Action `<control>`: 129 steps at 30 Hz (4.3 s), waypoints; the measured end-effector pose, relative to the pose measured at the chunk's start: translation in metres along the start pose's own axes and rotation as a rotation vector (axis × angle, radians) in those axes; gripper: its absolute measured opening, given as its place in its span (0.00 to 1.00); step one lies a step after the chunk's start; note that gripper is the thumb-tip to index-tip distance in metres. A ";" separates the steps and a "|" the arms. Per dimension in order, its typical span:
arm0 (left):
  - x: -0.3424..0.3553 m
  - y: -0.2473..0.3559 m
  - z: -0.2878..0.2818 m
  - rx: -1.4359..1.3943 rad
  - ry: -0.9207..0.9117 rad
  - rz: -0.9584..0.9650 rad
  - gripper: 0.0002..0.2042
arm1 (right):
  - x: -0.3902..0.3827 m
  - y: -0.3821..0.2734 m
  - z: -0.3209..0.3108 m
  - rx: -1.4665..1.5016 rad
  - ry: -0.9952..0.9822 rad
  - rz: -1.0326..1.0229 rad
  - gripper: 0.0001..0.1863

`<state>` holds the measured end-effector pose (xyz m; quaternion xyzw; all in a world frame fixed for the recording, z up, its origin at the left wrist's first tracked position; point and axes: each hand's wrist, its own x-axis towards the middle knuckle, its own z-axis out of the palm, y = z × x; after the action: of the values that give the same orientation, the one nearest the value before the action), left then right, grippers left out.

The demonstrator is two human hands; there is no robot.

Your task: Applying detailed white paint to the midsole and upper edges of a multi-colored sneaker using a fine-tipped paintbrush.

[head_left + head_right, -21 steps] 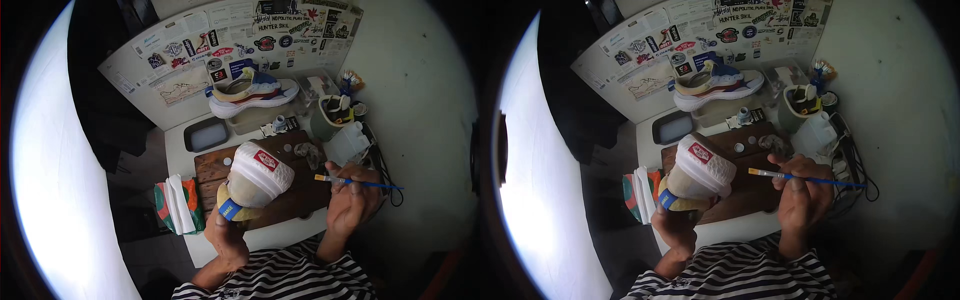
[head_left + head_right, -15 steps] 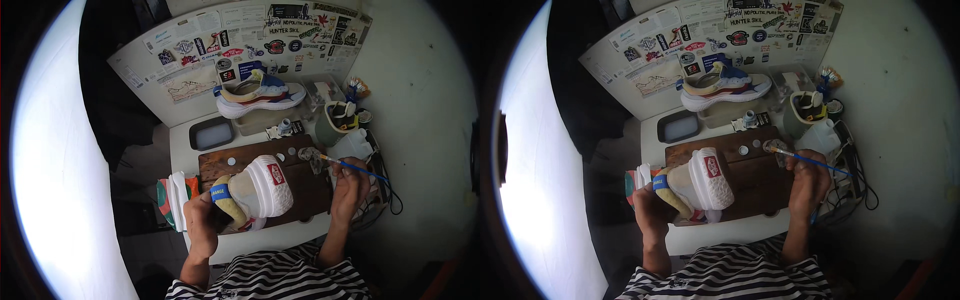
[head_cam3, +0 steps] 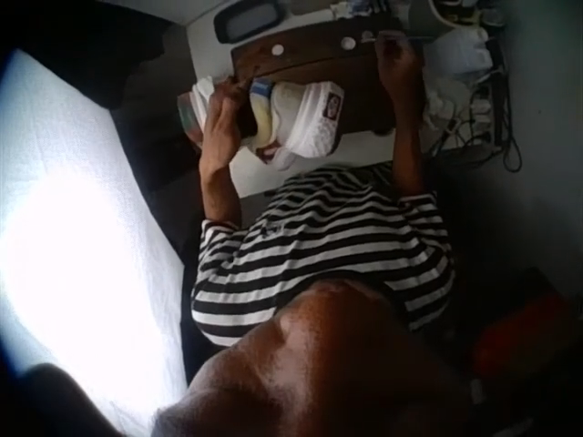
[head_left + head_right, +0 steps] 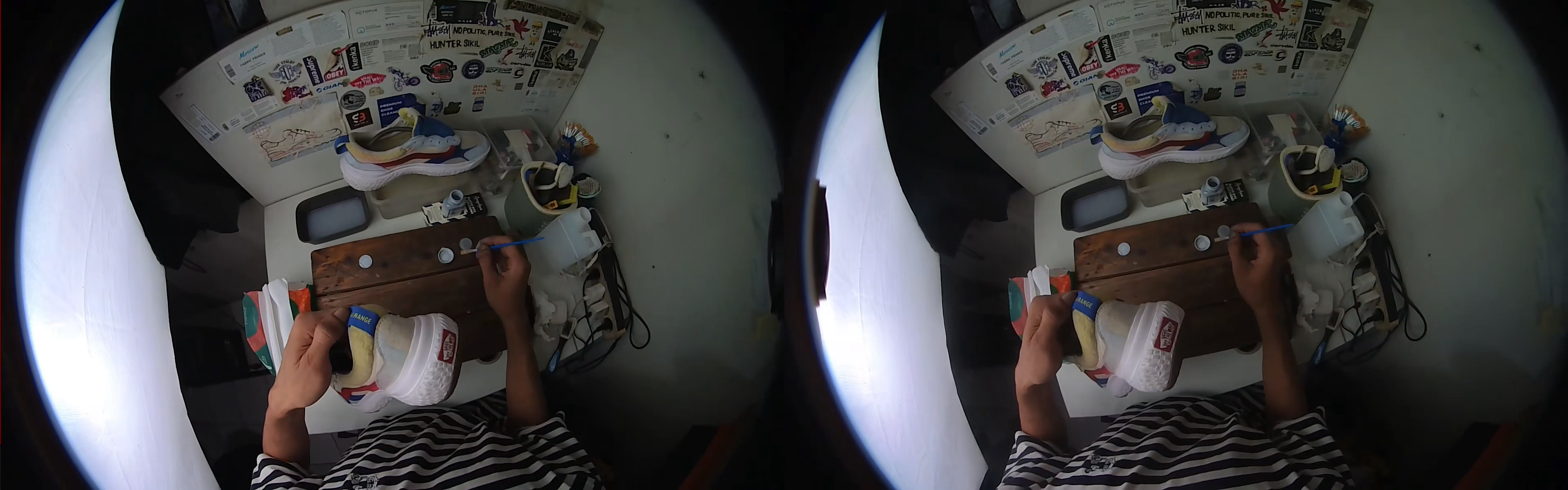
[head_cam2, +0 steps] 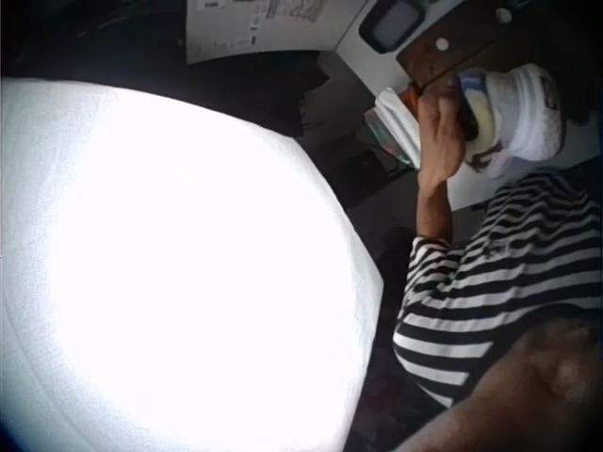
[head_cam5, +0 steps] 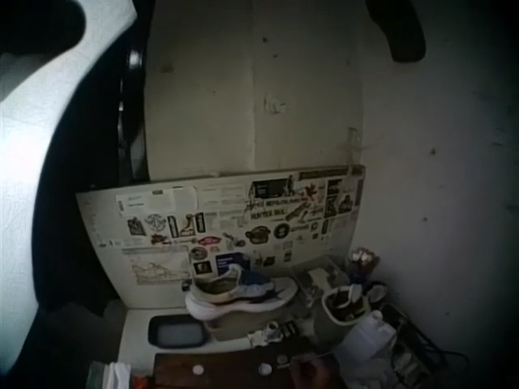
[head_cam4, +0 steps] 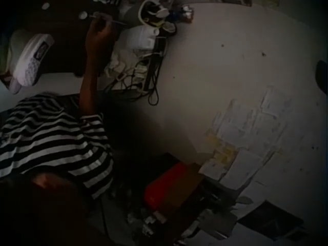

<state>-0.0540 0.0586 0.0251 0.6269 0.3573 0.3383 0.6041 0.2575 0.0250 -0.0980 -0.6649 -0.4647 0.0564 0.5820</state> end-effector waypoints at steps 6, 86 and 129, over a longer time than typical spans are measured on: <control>-0.010 0.003 -0.006 0.112 0.124 0.155 0.22 | 0.004 0.014 0.016 0.029 -0.078 -0.008 0.04; 0.014 -0.001 0.034 0.100 0.164 0.170 0.24 | 0.001 -0.153 0.004 0.547 -0.007 -0.636 0.09; 0.012 0.003 0.038 0.086 0.169 0.146 0.22 | -0.003 -0.149 0.002 0.630 0.063 -0.619 0.08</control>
<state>-0.0148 0.0494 0.0269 0.6460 0.3745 0.4172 0.5181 0.1719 0.0078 0.0232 -0.2859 -0.5842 -0.0022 0.7596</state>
